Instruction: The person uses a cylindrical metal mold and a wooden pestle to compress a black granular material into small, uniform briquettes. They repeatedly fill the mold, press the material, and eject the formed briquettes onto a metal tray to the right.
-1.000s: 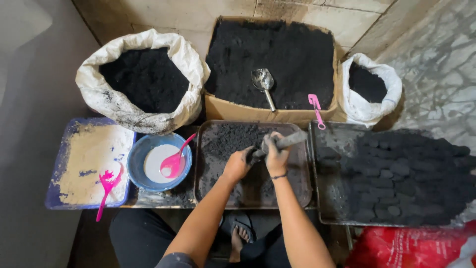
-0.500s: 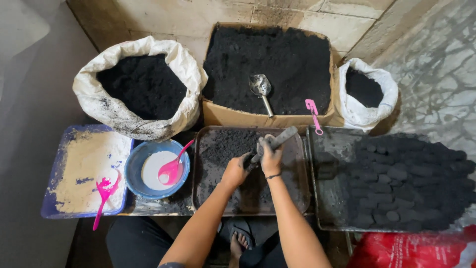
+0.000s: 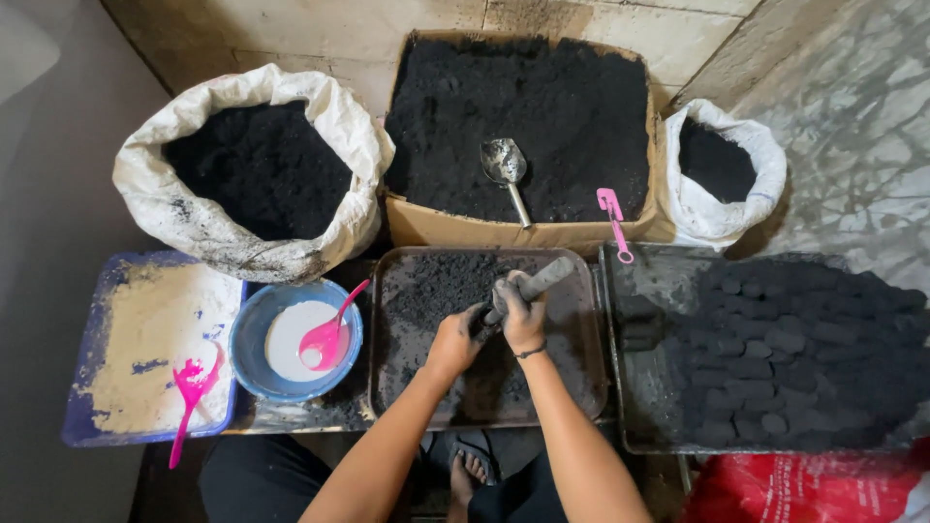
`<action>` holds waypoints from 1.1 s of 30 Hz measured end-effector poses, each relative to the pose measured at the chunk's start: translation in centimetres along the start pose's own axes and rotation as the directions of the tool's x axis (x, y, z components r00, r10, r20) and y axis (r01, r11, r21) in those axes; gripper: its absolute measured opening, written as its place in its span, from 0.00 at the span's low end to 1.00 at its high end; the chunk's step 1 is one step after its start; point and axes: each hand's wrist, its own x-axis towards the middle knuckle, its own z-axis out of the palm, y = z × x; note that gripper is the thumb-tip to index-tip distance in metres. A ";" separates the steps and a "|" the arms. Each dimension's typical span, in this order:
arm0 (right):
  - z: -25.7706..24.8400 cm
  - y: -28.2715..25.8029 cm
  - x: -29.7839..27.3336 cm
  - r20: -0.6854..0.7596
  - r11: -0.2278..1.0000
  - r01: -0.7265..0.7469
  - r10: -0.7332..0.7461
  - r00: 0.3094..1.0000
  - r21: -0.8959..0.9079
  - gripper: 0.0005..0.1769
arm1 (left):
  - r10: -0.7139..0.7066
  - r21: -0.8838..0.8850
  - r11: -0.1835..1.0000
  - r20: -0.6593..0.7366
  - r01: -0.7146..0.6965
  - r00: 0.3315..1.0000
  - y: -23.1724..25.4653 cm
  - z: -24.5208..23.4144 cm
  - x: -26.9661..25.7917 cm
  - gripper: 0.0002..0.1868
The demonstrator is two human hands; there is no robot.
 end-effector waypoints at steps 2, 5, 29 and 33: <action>0.2 -0.6 0.0 -0.006 1.000 -0.008 0.008 1.000 -0.023 0.19 | -0.004 0.002 1.000 0.007 0.004 1.000 -0.3 0.2 0.0 0.18; 0.6 -1.4 0.4 -0.002 0.999 -0.009 0.009 1.000 -0.034 0.19 | -0.002 0.005 1.000 -0.010 0.002 1.000 -0.3 0.0 0.0 0.18; -0.6 4.7 1.4 -0.136 0.903 -0.264 0.230 0.964 -0.339 0.10 | -0.090 0.097 0.991 -0.031 0.092 0.995 -0.5 0.9 0.4 0.13; -0.2 1.0 1.5 0.001 0.949 -0.202 0.209 0.978 -0.244 0.19 | -0.124 0.106 0.987 0.023 0.121 0.992 0.7 0.1 0.2 0.14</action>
